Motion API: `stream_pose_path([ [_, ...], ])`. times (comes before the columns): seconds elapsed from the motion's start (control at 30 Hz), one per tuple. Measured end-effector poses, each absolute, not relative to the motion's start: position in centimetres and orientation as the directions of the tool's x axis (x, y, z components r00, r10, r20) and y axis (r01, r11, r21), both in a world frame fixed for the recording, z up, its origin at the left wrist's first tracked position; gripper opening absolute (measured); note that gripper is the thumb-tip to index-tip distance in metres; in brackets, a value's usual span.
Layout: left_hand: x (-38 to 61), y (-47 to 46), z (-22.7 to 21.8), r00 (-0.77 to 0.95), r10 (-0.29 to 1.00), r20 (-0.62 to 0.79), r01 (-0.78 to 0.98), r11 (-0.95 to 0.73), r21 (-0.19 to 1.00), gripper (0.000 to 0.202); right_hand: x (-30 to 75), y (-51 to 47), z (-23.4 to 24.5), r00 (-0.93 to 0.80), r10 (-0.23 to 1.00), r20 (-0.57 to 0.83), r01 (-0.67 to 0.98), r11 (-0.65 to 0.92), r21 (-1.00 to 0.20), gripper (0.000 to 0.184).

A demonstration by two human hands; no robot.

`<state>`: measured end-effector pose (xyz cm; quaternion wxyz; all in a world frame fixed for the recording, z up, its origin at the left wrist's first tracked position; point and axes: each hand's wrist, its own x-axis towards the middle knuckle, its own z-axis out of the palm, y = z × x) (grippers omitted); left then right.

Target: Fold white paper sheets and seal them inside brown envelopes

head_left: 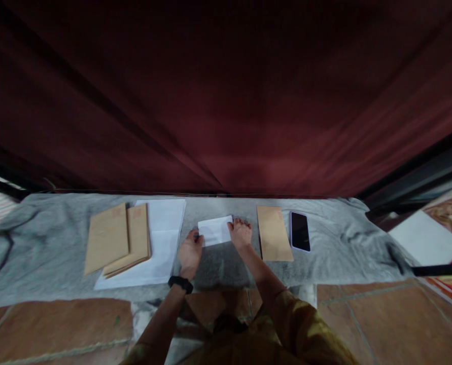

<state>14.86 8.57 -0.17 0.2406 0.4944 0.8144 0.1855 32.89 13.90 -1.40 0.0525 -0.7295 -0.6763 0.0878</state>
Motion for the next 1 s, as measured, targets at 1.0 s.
stream_pose_path([
  [1.0, 18.6, 4.9, -4.5, 0.123, 0.979, 0.166, 0.978, -0.148, 0.149, 0.058, 31.7, 11.0, -1.0, -0.247, 0.951, 0.185, 0.894, 0.297, -0.334, 0.039],
])
